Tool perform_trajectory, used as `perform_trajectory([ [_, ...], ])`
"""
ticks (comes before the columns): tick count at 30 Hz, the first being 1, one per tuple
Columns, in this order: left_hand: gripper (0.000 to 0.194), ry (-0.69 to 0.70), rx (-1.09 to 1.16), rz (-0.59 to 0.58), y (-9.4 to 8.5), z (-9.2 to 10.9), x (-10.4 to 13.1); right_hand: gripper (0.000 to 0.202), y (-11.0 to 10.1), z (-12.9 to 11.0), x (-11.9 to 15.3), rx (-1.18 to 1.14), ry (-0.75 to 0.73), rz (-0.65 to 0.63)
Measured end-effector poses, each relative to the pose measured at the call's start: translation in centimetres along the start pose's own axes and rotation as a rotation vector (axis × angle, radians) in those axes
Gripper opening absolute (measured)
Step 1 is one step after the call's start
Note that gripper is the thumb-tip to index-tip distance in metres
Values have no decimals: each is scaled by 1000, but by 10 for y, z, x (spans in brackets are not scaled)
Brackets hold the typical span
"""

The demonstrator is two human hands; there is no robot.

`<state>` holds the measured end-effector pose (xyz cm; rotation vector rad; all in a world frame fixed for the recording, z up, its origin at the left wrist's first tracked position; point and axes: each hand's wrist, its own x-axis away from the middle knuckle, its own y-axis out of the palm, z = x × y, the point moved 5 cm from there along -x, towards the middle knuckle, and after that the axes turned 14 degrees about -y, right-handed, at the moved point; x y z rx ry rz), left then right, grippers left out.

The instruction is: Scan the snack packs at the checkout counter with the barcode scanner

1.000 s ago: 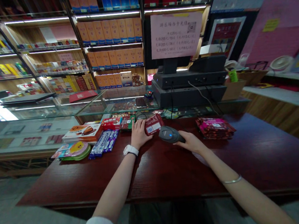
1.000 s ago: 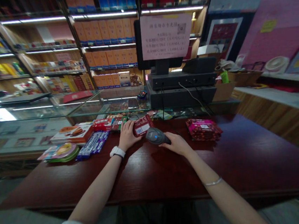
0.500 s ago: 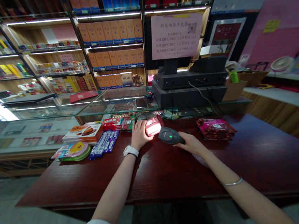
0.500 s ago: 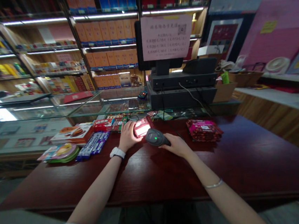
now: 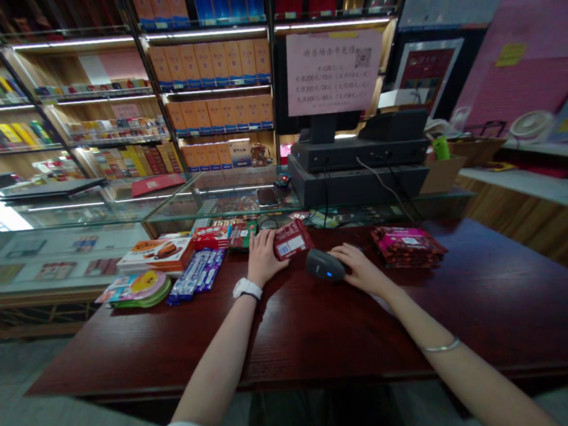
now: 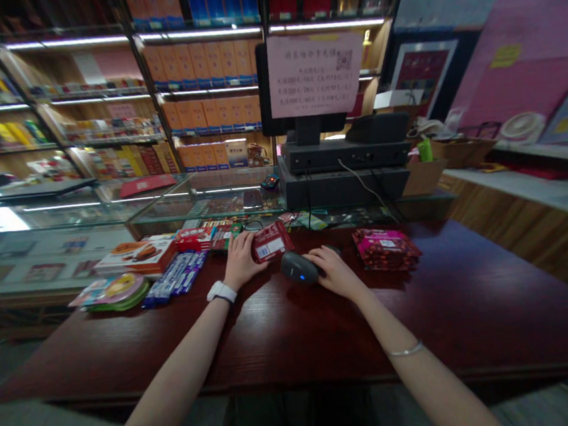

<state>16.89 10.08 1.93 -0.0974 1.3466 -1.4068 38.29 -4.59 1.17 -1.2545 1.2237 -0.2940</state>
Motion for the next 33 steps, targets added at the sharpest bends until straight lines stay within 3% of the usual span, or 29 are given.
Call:
perform_trajectory([
  [7,79,-1,22,-1,-1,0,1,64,9,27,12,-21,28,-60],
  [14,80,-2,27,21,-3,3,1,62,8,57,27,-112,72,-11],
  [19,79,-8,41,20,-2,3,2,68,8,65,32,-155,108,-21],
  [23,80,-14,59,16,0,1,2,68,2,63,31,-210,164,-13],
  [27,81,-28,74,18,0,1,2,59,-16,54,26,-264,254,105],
  [33,80,-62,93,46,-7,5,-2,37,-36,9,-5,-130,194,358],
])
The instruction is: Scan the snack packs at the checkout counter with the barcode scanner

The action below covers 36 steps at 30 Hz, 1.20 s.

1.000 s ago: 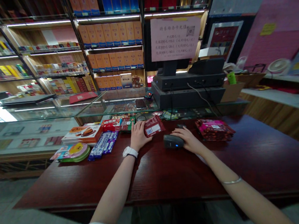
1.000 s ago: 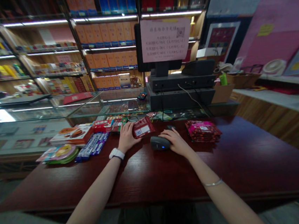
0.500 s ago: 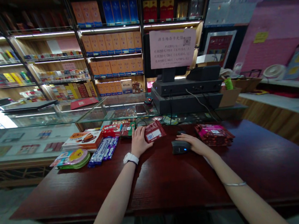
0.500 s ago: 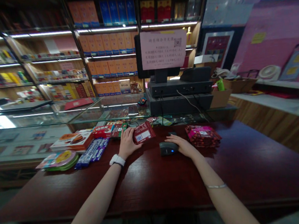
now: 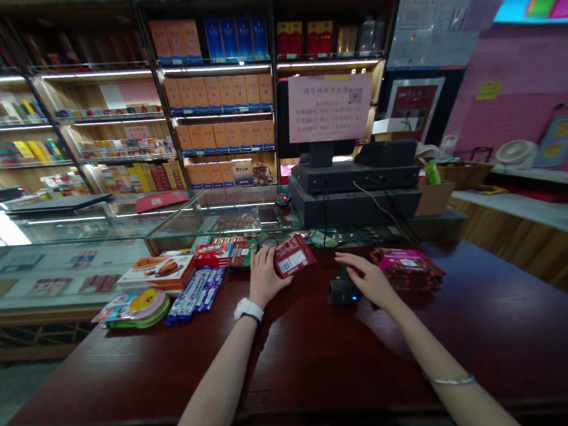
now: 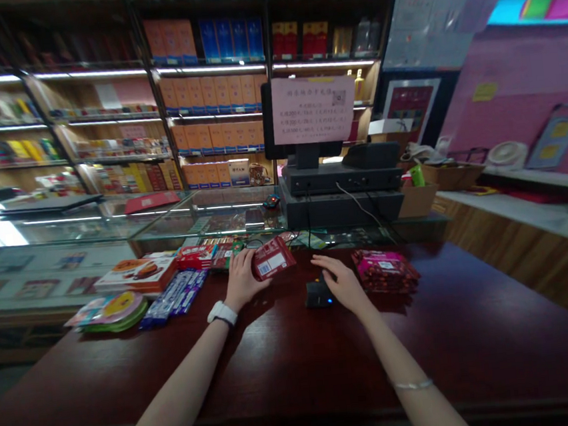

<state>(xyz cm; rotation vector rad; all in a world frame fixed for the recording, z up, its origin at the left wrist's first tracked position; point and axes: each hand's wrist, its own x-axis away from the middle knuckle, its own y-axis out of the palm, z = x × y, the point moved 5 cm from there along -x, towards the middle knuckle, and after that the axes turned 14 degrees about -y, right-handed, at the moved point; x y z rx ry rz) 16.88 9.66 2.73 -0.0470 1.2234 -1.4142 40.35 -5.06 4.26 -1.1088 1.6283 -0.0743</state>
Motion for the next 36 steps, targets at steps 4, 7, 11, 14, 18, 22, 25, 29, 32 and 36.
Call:
perform_trajectory([
  [4,81,-27,36,53,-6,5,-2,40,29,-37,-15,62,-81,34],
  [7,80,-41,38,78,-11,7,-2,46,50,-50,-24,122,-91,51],
  [11,80,-26,12,73,-18,4,1,58,78,-51,-33,284,-141,-27],
  [14,81,-28,0,63,-22,-4,5,65,98,-51,-38,411,-155,-108],
  [18,81,-62,1,90,-30,-11,9,64,108,-54,-39,521,-159,-118],
  [22,81,-48,3,86,-34,-9,11,69,95,-45,-34,604,-130,-121],
  [25,81,-33,2,65,-31,-6,12,75,77,-31,-29,651,-82,-138],
  [29,81,-31,18,44,-28,-5,14,69,65,-24,-27,641,-57,-114],
  [32,81,-31,48,19,-26,-3,14,62,73,-36,-29,584,-154,-130],
  [36,81,1,107,-48,-26,2,16,50,88,-52,-28,538,-318,-167],
])
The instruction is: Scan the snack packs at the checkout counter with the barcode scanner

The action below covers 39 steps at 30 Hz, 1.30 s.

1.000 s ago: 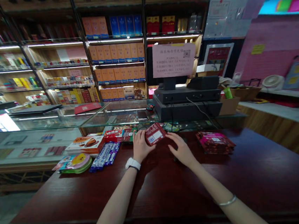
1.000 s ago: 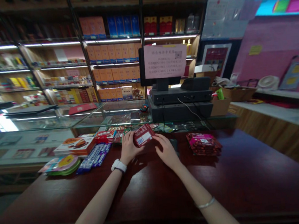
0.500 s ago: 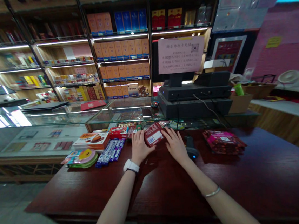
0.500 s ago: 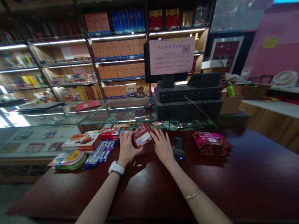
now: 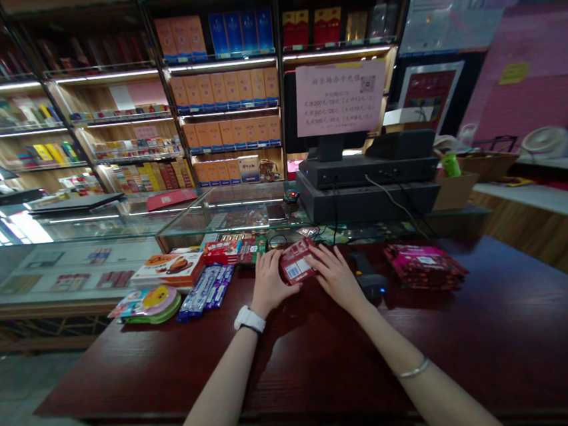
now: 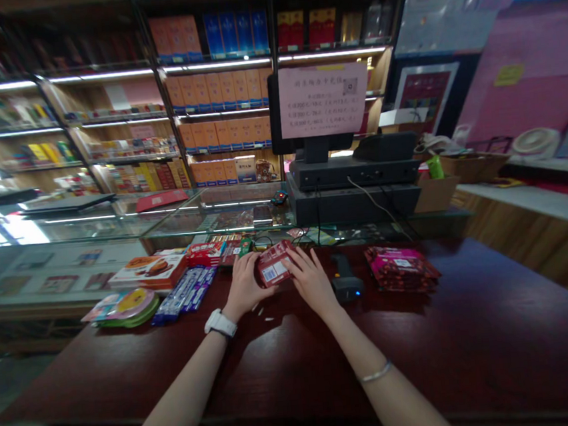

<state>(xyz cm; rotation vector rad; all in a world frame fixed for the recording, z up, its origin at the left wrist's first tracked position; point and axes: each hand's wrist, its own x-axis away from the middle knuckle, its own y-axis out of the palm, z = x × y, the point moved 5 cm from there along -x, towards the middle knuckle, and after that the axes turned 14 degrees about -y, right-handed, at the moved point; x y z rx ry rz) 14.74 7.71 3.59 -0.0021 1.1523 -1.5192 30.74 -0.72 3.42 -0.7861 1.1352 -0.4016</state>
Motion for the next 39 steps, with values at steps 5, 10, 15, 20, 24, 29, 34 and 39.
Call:
perform_trajectory([
  [5,76,-49,108,-85,1,-1,-1,39,-3,-5,1,-16,-68,87],
  [10,69,-98,224,-171,2,-6,-3,31,-9,-5,1,-18,-26,148],
  [15,49,-84,330,-208,1,-3,-2,27,-9,-1,2,-60,62,202],
  [20,27,-73,360,-180,0,-2,-5,25,-3,9,5,-119,138,239],
  [24,24,-151,404,-212,4,-7,-8,28,0,11,5,-124,164,236],
  [29,30,-269,612,-259,7,-9,-7,29,5,11,4,-183,217,202],
  [34,33,-351,699,-270,11,-7,-6,33,6,13,3,-230,273,197],
  [39,36,-463,738,-241,16,-16,-7,43,4,15,5,-214,276,206],
])
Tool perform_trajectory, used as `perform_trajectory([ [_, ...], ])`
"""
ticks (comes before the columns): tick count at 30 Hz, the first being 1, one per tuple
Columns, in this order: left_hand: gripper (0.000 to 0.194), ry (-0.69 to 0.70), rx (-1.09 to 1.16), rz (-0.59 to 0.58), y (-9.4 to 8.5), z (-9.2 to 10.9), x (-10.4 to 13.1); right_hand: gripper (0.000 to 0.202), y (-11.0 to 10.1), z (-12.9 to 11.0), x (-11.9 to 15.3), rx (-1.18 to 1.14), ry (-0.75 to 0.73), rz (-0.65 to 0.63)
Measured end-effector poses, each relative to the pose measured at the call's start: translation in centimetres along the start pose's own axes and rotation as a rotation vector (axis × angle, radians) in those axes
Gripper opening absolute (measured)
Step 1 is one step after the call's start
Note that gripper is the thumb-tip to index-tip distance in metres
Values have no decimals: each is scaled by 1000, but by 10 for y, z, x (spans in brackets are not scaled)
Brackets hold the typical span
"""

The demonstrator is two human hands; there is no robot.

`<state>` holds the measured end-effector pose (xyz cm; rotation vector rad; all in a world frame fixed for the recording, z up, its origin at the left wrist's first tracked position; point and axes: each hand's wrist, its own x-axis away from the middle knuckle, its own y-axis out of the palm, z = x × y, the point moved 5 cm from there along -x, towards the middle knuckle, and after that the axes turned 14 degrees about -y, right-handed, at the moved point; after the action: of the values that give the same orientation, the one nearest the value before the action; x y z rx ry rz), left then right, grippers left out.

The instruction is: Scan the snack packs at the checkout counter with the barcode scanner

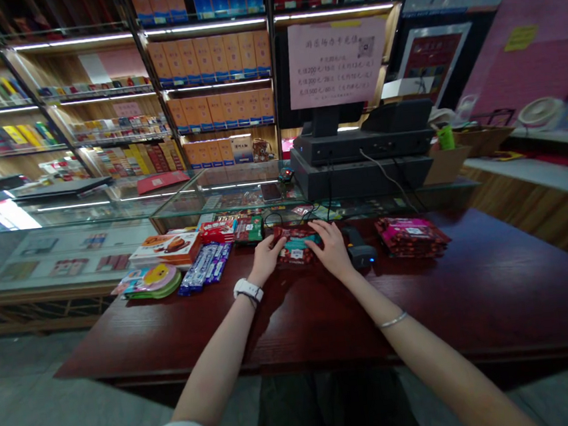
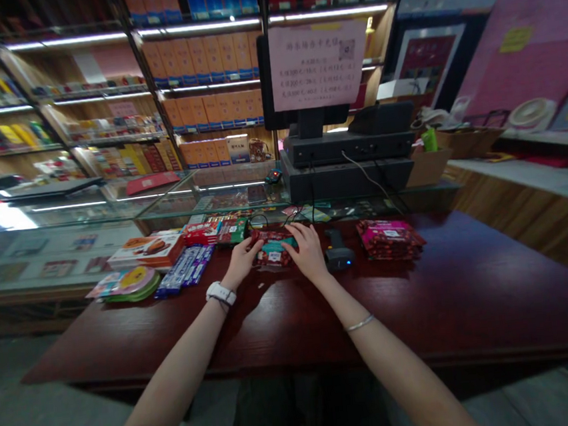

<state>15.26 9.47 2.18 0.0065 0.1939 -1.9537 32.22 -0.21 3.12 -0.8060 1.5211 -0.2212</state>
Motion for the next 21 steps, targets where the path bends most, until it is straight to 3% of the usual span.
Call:
perform_trajectory([
  [7,47,-81,106,32,-9,-15,-13,83,11,-13,4,55,-123,-235],
  [11,50,-99,106,-21,-7,-18,-15,89,12,-23,4,73,-156,-314],
  [16,50,-150,193,-38,-4,-18,-13,85,10,-30,3,64,-139,-252],
  [21,53,-152,433,-75,4,-12,-7,88,10,-23,4,34,38,-82],
])
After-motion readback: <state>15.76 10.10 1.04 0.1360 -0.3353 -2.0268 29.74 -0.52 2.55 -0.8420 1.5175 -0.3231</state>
